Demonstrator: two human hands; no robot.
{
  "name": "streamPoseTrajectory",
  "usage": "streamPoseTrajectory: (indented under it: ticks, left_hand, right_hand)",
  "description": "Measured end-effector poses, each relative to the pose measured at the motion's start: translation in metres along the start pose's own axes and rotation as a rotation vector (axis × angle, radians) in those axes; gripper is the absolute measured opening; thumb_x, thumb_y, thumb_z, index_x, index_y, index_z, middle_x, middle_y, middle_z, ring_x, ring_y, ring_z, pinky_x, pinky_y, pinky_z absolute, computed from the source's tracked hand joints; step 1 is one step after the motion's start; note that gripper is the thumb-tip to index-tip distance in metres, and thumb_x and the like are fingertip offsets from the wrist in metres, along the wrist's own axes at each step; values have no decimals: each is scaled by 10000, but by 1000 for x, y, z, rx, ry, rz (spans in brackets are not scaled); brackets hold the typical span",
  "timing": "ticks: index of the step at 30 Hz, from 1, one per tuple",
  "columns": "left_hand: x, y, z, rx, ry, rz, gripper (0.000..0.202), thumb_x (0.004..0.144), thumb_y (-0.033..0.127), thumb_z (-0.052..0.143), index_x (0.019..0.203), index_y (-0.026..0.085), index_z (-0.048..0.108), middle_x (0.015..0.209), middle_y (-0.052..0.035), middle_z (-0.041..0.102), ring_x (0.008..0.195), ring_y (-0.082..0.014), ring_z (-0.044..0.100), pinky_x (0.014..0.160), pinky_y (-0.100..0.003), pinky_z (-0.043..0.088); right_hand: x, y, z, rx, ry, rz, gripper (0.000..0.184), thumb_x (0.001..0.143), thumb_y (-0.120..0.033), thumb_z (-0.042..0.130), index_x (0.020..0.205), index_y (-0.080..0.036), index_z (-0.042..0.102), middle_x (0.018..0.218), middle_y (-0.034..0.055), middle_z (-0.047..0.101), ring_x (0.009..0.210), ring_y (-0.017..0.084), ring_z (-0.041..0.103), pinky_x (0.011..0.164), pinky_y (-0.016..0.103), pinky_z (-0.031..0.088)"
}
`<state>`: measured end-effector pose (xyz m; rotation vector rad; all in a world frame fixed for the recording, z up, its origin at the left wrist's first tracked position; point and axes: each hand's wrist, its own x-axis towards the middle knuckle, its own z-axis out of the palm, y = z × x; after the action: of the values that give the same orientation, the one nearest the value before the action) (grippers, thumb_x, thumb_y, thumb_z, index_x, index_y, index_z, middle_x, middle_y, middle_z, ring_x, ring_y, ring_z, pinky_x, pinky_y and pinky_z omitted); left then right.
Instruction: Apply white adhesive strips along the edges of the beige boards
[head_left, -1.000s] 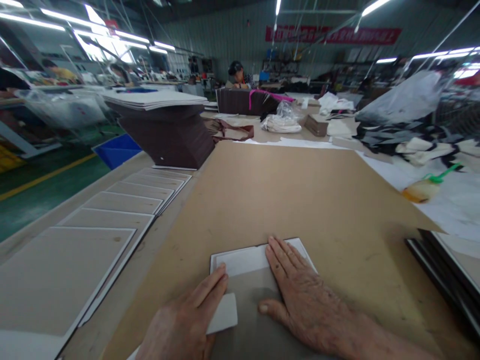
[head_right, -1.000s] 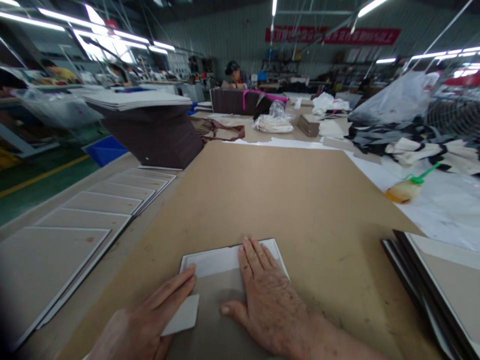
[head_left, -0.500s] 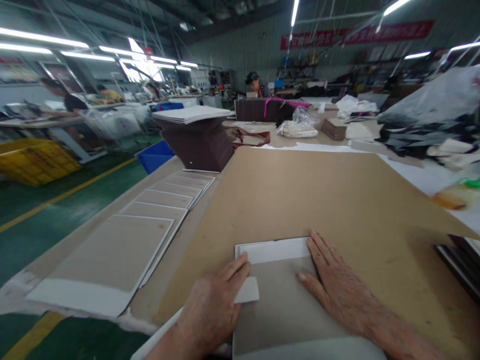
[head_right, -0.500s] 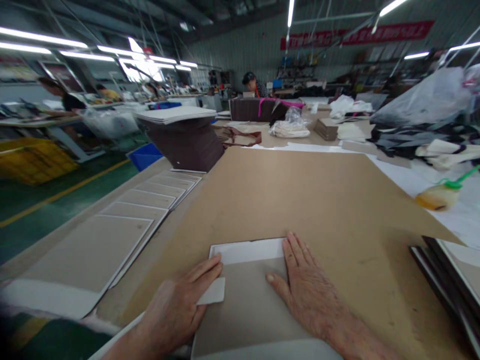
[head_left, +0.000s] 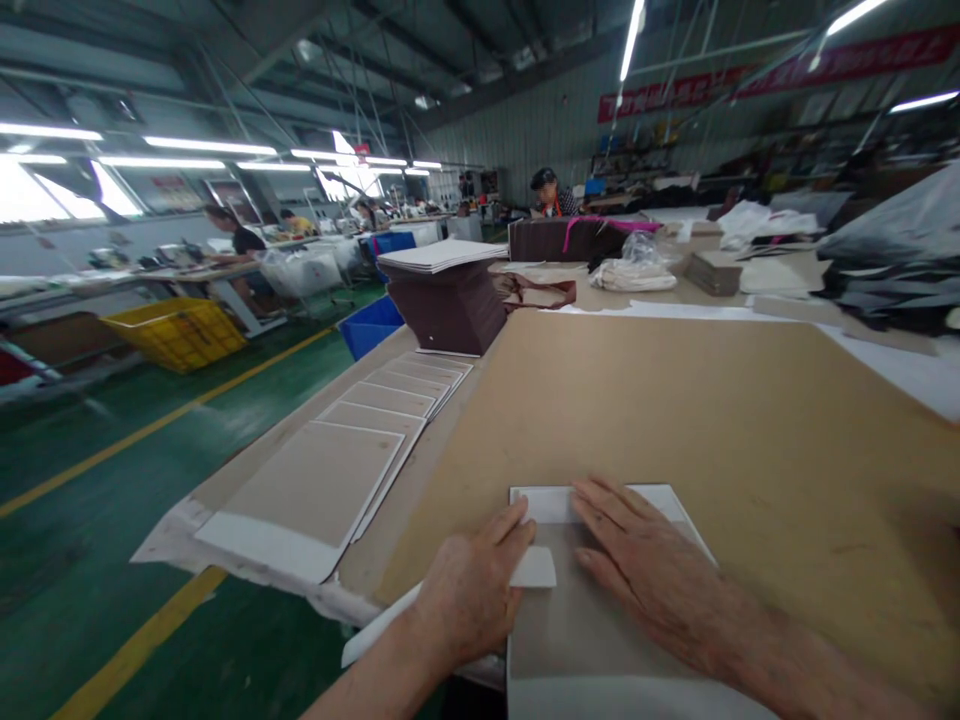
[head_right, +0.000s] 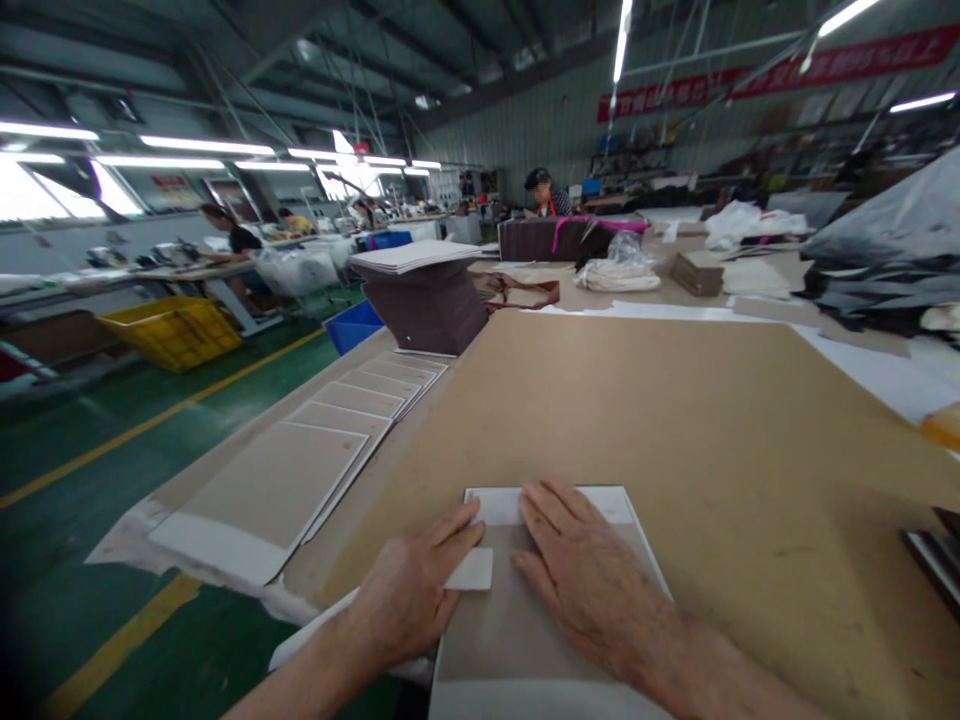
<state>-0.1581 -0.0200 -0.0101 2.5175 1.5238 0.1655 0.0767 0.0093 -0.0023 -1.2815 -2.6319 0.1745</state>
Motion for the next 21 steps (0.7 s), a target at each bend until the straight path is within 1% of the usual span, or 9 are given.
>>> streamPoseTrajectory:
  ticks: [2, 4, 6, 8, 12, 14, 17, 20, 21]
  left_hand:
    - [-2, -1, 0, -23, 55, -50, 600, 752, 120, 485, 1347, 175, 434, 1507, -85, 368, 1289, -222, 470, 1048, -372, 436]
    - [-4, -1, -2, -66, 114, -91, 554, 751, 102, 480, 1296, 200, 478, 1425, -64, 467, 1247, -202, 502, 1038, -341, 439]
    - [-6, -2, -3, -105, 142, -109, 451, 766, 91, 475, 1190, 226, 549, 1290, -43, 566, 1158, -185, 557, 995, -310, 463]
    - [-8, -3, -4, -125, 138, -118, 371, 786, 94, 479, 1113, 233, 586, 1182, -37, 610, 1085, -180, 589, 955, -297, 481]
    - [-7, -4, -3, -134, 137, -113, 343, 820, 115, 485, 1125, 232, 588, 1148, -37, 616, 1062, -178, 596, 956, -299, 479]
    - [-6, -4, -2, -140, 151, -102, 321, 826, 113, 475, 1100, 228, 595, 1141, -38, 623, 1057, -175, 599, 966, -301, 475]
    - [-5, -5, -1, -138, 177, -91, 360, 794, 83, 468, 1101, 221, 595, 1159, -51, 630, 1063, -182, 603, 966, -311, 480]
    - [-7, -7, -2, -113, 199, -81, 467, 750, 45, 454, 1164, 219, 583, 1220, -58, 623, 1107, -185, 598, 970, -324, 490]
    - [-8, -9, -2, -100, 196, -76, 507, 735, 35, 449, 1185, 228, 579, 1246, -51, 617, 1128, -184, 593, 979, -330, 488]
  right_hand:
    - [13, -8, 3, 13, -19, -62, 498, 978, -400, 384, 1361, -111, 520, 1427, 96, 486, 1334, 289, 382, 1125, 486, 328]
    - [21, -11, 9, 38, -45, -93, 497, 972, -391, 398, 1358, -103, 522, 1408, 106, 506, 1308, 298, 407, 1119, 502, 325]
    - [24, -13, 15, 73, -61, -114, 521, 956, -398, 429, 1391, -116, 482, 1434, 101, 477, 1319, 305, 388, 1123, 517, 304]
    - [26, -15, 19, 102, -77, -129, 555, 932, -383, 461, 1426, -131, 432, 1471, 92, 429, 1348, 309, 343, 1135, 528, 266]
    - [33, -25, 24, 147, -140, -151, 584, 905, -278, 436, 1461, -118, 361, 1518, 86, 349, 1397, 282, 267, 1159, 519, 203]
    - [39, -31, 23, 173, -162, -142, 615, 893, -266, 432, 1474, -94, 324, 1534, 104, 305, 1411, 268, 242, 1170, 505, 175]
    - [44, -36, 16, 244, -176, -136, 624, 907, -320, 443, 1473, -88, 321, 1539, 124, 279, 1421, 264, 217, 1178, 497, 137]
    - [35, -28, -3, 362, -184, -192, 631, 935, -380, 441, 1487, -115, 292, 1555, 87, 243, 1439, 215, 151, 1184, 433, 165]
    - [27, -21, -10, 382, -177, -176, 630, 945, -391, 430, 1496, -130, 272, 1564, 67, 220, 1443, 197, 128, 1183, 412, 178]
